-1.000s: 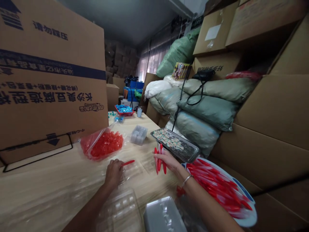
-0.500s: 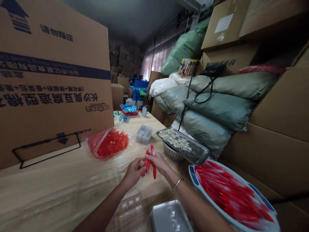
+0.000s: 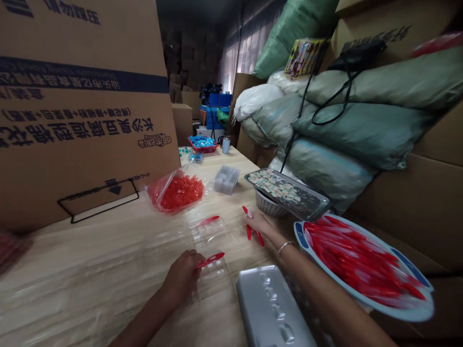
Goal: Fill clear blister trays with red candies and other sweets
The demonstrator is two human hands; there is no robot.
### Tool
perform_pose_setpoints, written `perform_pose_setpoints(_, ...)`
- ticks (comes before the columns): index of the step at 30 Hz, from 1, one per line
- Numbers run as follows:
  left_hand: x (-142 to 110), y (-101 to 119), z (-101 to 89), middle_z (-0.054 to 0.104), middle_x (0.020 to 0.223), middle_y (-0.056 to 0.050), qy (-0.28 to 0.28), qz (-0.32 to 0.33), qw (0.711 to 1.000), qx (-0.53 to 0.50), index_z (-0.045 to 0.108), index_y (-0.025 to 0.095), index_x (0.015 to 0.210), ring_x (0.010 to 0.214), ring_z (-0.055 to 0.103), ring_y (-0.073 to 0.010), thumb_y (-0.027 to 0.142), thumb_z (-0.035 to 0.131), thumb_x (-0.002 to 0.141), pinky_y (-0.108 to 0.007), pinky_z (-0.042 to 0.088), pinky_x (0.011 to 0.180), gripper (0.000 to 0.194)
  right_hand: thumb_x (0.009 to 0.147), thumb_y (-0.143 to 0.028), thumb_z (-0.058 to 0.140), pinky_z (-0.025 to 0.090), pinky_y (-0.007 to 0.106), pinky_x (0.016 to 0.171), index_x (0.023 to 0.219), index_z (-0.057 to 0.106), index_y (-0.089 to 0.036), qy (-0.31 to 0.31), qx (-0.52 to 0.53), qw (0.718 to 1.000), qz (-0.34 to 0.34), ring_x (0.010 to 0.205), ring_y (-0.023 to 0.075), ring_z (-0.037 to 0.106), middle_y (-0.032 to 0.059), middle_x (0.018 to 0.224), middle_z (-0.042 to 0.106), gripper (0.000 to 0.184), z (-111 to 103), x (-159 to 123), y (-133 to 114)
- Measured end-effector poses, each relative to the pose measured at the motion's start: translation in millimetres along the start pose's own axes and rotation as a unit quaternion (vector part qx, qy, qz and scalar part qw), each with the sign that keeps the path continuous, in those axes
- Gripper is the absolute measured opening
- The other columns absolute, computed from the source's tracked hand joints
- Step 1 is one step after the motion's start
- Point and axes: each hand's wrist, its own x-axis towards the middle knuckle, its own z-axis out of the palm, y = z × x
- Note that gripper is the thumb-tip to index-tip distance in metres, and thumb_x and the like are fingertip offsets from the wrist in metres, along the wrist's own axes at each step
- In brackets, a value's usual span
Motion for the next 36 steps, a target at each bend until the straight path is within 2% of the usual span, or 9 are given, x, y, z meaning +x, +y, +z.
perform_pose_setpoints(7, -0.8, -16.2, 13.0, 0.062, 0.085, -0.009, 0.046, 0.003, 0.993, 0.112, 0.066, 0.018, 0.069, 0.086, 0.055, -0.0238, 0.006, 0.047, 0.079, -0.034, 0.042, 0.079, 0.025, 0.081, -0.022, 0.060, 0.037, 0.016, 0.039, 0.062, 0.052, -0.016, -0.031, 0.116, 0.993, -0.008, 0.040, 0.0067, 0.045, 0.0012, 0.054, 0.061, 0.022, -19.2, -11.8, -16.7)
perform_pose_setpoints(12, 5.4, -8.7, 23.2, 0.065, 0.090, -0.009, 0.117, 0.041, 0.989, -0.076, 0.069, 0.022, 0.088, 0.089, 0.059, -0.0250, 0.027, 0.053, 0.083, -0.039, 0.046, 0.082, 0.018, 0.079, -0.027, 0.062, 0.036, 0.017, 0.038, 0.064, 0.054, -0.016, -0.081, 0.157, 0.984, -0.017, 0.040, 0.0077, 0.045, 0.0028, 0.057, 0.063, 0.019, -15.9, -23.1, -28.1)
perform_pose_setpoints(15, 26.4, 15.9, 31.8, 0.065, 0.101, -0.008, 0.122, -0.004, 0.937, -0.328, 0.060, 0.021, 0.114, 0.082, 0.062, -0.0215, 0.040, 0.064, 0.073, -0.037, 0.050, 0.074, 0.045, 0.077, -0.033, 0.063, 0.038, 0.018, 0.041, 0.073, 0.060, -0.015, -0.129, 0.162, 0.978, -0.033, 0.044, 0.0078, 0.049, 0.0035, 0.065, 0.066, 0.019, 6.4, -39.4, -34.5)
perform_pose_setpoints(19, 59.5, 44.5, 39.3, 0.069, 0.083, -0.006, 0.033, -0.105, 0.810, -0.575, 0.061, 0.016, 0.104, 0.068, 0.063, -0.0165, 0.046, 0.076, 0.055, -0.031, 0.050, 0.066, 0.060, 0.067, -0.043, 0.071, 0.039, 0.019, 0.046, 0.077, 0.063, -0.014, -0.181, 0.133, 0.973, -0.059, 0.048, 0.0097, 0.052, 0.0014, 0.061, 0.063, 0.032, 34.1, -61.4, -41.2)
perform_pose_setpoints(22, 66.4, 47.4, 41.4, 0.069, 0.072, -0.004, 0.026, -0.119, 0.796, -0.593, 0.064, 0.014, 0.091, 0.061, 0.063, -0.0150, 0.046, 0.079, 0.051, -0.028, 0.048, 0.061, 0.053, 0.063, -0.043, 0.072, 0.036, 0.019, 0.046, 0.084, 0.062, -0.016, -0.132, 0.104, 0.982, -0.085, 0.048, 0.0079, 0.048, -0.0028, 0.062, 0.059, 0.036, 32.9, -62.2, -43.1)
perform_pose_setpoints(26, 60.5, 32.8, 40.2, 0.066, 0.063, 0.001, 0.049, -0.141, 0.792, -0.592, 0.065, 0.015, 0.078, 0.058, 0.060, -0.0123, 0.035, 0.085, 0.041, -0.024, 0.046, 0.057, 0.046, 0.077, -0.037, 0.057, 0.031, 0.019, 0.045, 0.101, 0.057, -0.018, 0.020, 0.038, 0.994, -0.102, 0.046, 0.0077, 0.041, -0.0038, 0.068, 0.056, 0.031, 1.6, -44.2, -39.7)
perform_pose_setpoints(28, 60.8, 24.2, 36.1, 0.065, 0.062, 0.003, 0.052, -0.154, 0.791, -0.590, 0.065, 0.016, 0.076, 0.056, 0.058, -0.0104, 0.032, 0.085, 0.041, -0.022, 0.046, 0.056, 0.044, 0.079, -0.030, 0.051, 0.029, 0.020, 0.046, 0.095, 0.059, -0.017, 0.076, -0.017, 0.992, -0.103, 0.048, 0.0089, 0.041, -0.0025, 0.065, 0.056, 0.022, -14.9, -38.0, -33.4)
perform_pose_setpoints(32, 73.2, 15.7, 23.7, 0.070, 0.069, -0.003, 0.008, -0.161, 0.796, -0.584, 0.066, 0.015, 0.078, 0.044, 0.050, -0.0064, 0.034, 0.081, 0.049, -0.020, 0.038, 0.046, 0.038, 0.071, -0.018, 0.059, 0.025, 0.022, 0.050, 0.061, 0.055, -0.017, 0.095, -0.140, 0.980, -0.101, 0.050, 0.0098, 0.040, -0.0028, 0.051, 0.048, 0.012, -23.8, -47.0, -12.6)
perform_pose_setpoints(36, 88.4, 24.6, 26.7, 0.067, 0.064, 0.000, 0.011, -0.121, 0.814, -0.568, 0.063, 0.016, 0.074, 0.049, 0.052, -0.0075, 0.031, 0.079, 0.049, -0.019, 0.036, 0.048, 0.033, 0.078, -0.021, 0.057, 0.028, 0.022, 0.053, 0.064, 0.057, -0.015, 0.080, -0.210, 0.965, -0.133, 0.055, 0.0107, 0.043, -0.0023, 0.056, 0.050, 0.014, -7.6, -67.7, -4.2)
